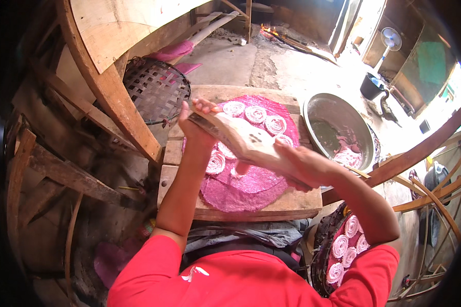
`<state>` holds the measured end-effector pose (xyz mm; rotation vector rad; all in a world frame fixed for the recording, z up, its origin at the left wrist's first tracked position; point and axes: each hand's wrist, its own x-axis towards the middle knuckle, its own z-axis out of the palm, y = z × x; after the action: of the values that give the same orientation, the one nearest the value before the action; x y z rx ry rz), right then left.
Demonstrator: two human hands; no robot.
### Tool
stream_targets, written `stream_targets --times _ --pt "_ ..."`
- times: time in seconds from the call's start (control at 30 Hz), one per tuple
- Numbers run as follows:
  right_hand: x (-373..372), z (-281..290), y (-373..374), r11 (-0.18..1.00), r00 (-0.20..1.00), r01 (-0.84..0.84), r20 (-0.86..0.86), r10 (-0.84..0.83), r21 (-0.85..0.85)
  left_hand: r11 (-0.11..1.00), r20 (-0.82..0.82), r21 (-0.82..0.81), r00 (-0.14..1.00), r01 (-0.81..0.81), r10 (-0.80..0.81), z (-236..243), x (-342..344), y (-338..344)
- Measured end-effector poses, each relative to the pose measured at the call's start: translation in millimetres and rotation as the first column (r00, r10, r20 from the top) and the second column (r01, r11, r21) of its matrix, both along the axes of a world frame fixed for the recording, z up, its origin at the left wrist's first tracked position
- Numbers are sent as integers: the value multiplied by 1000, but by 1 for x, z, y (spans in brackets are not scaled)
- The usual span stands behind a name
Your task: The person uses a wooden mold and a rolling pin to shape pink dough into rose-like swirls on a pink mat. They repeatedly scoop dough, press it into the mold, roll it flat, and transfer the finished pieces into a woven basket.
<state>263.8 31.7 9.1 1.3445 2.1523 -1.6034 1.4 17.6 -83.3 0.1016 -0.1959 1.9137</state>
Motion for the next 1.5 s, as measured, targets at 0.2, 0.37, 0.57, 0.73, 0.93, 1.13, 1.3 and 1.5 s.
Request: stream_targets --times 0.2,0.37,0.57,0.73,0.93,1.13,1.3,1.5 --pt "-3 1 -5 987 996 -69 -51 78 146 995 -88 38 992 -92 95 13 -2 -3" --pt "9 3 -12 986 980 139 132 -151 95 1000 -33 18 999 -20 21 -1 12 -4" --pt "30 9 -4 977 983 182 -43 -179 112 991 -46 62 992 117 -114 -1 32 28" --pt "70 21 -12 939 921 342 -183 -344 -42 962 -761 -234 642 -138 -93 -6 8 -10" --pt "72 0 3 947 931 322 -188 -314 14 930 -990 -130 1 -343 -138 -33 6 -44" --pt "34 -28 13 957 921 284 -262 -288 -53 914 -945 -243 -135 -324 -299 -56 24 -37" --pt "24 -34 9 969 940 246 -248 -236 10 893 -929 -340 -45 -295 -369 -69 21 -35" --pt "15 -43 10 960 899 280 -360 -250 31 899 -933 -234 -173 -371 -315 -70 16 -44"
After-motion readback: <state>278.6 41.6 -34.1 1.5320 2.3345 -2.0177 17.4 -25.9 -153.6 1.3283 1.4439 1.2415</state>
